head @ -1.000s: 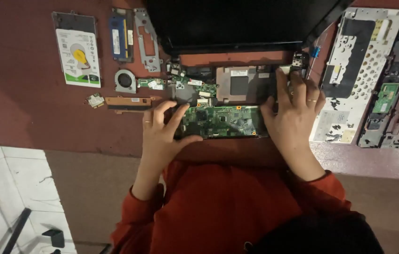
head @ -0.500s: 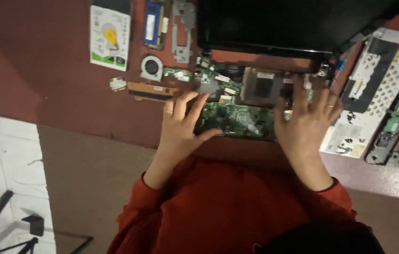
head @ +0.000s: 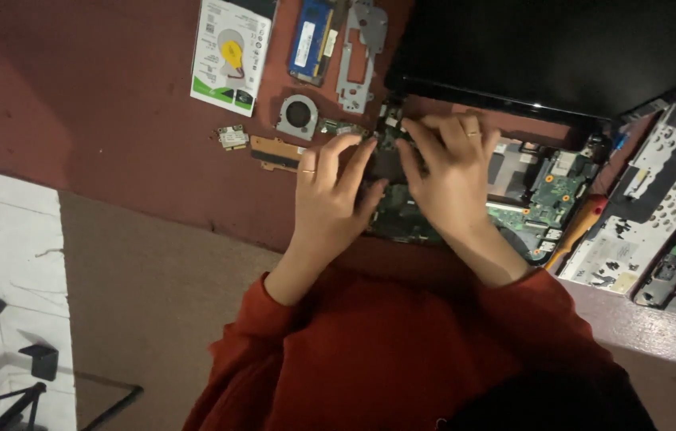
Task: Assembling internal components of a laptop, including the motherboard and cooling fan, and connecting internal cables.
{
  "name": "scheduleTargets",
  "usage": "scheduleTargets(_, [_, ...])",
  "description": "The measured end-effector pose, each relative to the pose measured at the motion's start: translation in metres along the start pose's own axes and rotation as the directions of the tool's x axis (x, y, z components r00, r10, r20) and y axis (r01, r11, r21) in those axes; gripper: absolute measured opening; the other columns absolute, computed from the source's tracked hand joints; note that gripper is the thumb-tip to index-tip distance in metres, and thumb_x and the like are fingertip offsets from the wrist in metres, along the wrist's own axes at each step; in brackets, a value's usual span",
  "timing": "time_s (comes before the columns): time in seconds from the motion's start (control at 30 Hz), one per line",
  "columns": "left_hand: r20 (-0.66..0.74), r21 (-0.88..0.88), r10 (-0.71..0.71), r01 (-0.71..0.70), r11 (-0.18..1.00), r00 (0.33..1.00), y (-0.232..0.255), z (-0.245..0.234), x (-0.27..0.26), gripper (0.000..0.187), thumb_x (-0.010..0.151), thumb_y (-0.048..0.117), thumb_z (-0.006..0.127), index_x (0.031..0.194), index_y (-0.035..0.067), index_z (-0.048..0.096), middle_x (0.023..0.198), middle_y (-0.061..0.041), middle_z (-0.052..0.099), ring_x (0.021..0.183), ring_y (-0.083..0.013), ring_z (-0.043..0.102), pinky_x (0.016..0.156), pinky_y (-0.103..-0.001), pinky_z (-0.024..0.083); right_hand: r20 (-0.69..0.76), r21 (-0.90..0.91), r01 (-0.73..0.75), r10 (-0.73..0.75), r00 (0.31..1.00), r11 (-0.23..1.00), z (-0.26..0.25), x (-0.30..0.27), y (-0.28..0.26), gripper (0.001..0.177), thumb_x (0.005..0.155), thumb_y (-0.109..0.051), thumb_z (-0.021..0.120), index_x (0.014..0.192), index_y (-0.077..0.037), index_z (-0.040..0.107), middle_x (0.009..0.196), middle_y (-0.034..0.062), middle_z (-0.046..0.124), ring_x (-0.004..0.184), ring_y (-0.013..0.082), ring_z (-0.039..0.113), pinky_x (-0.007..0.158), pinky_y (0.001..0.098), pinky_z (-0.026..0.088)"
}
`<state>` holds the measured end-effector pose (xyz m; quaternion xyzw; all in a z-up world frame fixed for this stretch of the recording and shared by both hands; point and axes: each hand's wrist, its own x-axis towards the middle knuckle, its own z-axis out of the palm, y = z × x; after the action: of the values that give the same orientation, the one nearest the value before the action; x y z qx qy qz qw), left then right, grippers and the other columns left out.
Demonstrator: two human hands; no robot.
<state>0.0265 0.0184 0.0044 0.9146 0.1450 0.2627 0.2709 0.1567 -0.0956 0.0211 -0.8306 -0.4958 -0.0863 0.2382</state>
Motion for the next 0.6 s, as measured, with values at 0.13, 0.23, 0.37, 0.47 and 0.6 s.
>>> scheduleTargets(0.13, [0.050, 0.000, -0.033, 0.033, 0.999, 0.998, -0.002, 0.000, 0.002, 0.046, 0.086, 0.026, 0.074, 0.127, 0.009, 0.062, 0.123, -0.009, 0.052, 0.092, -0.0275, 0.049, 0.078, -0.039, 0.043, -0.016, -0.017, 0.067, -0.068, 0.998, 0.998, -0.001, 0.002, 0.000, 0.008, 0.096, -0.012, 0.073, 0.099, -0.005, 0.073, 0.099, 0.0046, 0.056, 0.097, 0.0222, 0.055, 0.087, 0.0426, 0.032])
scheduleTargets(0.23, [0.010, 0.007, 0.008, -0.008, 1.000, 1.000, -0.003, -0.001, 0.007, 0.040, 0.091, 0.027, 0.068, 0.125, 0.007, 0.063, 0.123, -0.011, 0.053, 0.086, -0.0254, 0.047, 0.077, -0.037, 0.042, -0.033, 0.003, 0.109, -0.109, 0.994, 0.994, 0.003, 0.004, 0.002, 0.005, 0.093, -0.009, 0.074, 0.095, -0.005, 0.075, 0.097, 0.0052, 0.057, 0.097, 0.0217, 0.056, 0.090, 0.0425, 0.033])
scheduleTargets(0.37, [0.032, -0.007, 0.005, -0.005, 1.000, 0.999, -0.005, 0.000, 0.008, 0.045, 0.088, 0.023, 0.074, 0.128, 0.005, 0.060, 0.124, -0.011, 0.052, 0.085, -0.0255, 0.047, 0.077, -0.037, 0.041, -0.020, 0.022, 0.105, -0.105, 0.994, 0.994, 0.006, 0.004, 0.001, 0.006, 0.092, -0.009, 0.071, 0.095, -0.005, 0.074, 0.096, 0.0053, 0.058, 0.097, 0.0224, 0.058, 0.088, 0.0417, 0.034])
scheduleTargets(0.47, [0.033, 0.007, 0.005, -0.006, 1.000, 0.999, -0.006, 0.004, 0.007, 0.048, 0.086, 0.023, 0.077, 0.128, 0.006, 0.060, 0.124, -0.011, 0.052, 0.086, -0.0249, 0.046, 0.077, -0.037, 0.041, -0.026, 0.052, 0.103, -0.102, 0.994, 0.993, 0.011, 0.002, 0.004, 0.006, 0.092, -0.007, 0.069, 0.095, -0.004, 0.074, 0.097, 0.0063, 0.058, 0.096, 0.0237, 0.058, 0.085, 0.0428, 0.034])
scheduleTargets(0.6, [0.029, 0.095, 0.041, -0.044, 0.995, 0.999, -0.006, 0.005, 0.009, 0.043, 0.094, 0.027, 0.066, 0.133, 0.012, 0.058, 0.123, -0.008, 0.052, 0.087, -0.0206, 0.044, 0.072, -0.034, 0.039, 0.007, 0.091, 0.091, -0.092, 0.996, 0.992, 0.009, 0.002, 0.003, 0.007, 0.093, -0.004, 0.070, 0.099, -0.003, 0.074, 0.098, 0.0068, 0.058, 0.102, 0.0247, 0.058, 0.086, 0.0431, 0.034])
